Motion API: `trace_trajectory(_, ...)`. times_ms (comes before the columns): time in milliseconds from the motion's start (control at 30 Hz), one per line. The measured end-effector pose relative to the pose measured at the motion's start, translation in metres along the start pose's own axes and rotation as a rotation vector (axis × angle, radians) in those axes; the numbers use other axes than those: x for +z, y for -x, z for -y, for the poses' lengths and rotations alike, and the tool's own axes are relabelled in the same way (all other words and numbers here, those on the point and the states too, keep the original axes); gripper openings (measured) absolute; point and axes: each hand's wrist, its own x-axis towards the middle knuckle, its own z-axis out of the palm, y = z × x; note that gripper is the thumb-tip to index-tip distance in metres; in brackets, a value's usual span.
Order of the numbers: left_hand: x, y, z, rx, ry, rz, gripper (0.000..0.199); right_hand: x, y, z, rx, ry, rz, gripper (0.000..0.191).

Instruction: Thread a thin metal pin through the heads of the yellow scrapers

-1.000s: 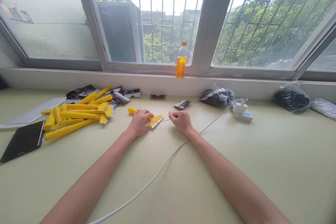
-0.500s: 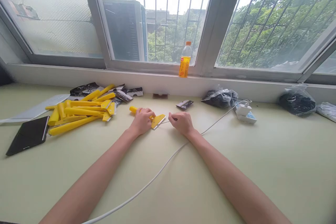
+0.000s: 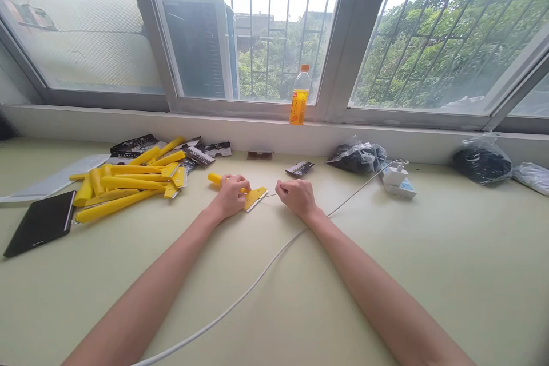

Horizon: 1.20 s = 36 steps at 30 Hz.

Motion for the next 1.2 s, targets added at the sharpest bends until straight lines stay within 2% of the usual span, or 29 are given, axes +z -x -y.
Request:
trace_trajectory(600,-0.002,0.002,-0.003,-0.03,0.018,0.009,0.025,0.001,-0.004,-0.021,0.233,-0.026,-0.035,0.039)
trace_trajectory(767,-0.002,0.003,-0.003,-0.037,0.017,0.01,0.027,0.003,-0.004,-0.024,0.275,-0.07,-0.078,0.043)
trace_trajectory(1200,-0.002,0.002,-0.002,-0.031,0.01,0.023,0.027,-0.001,-0.002,-0.017,0.151,-0.17,-0.059,0.044)
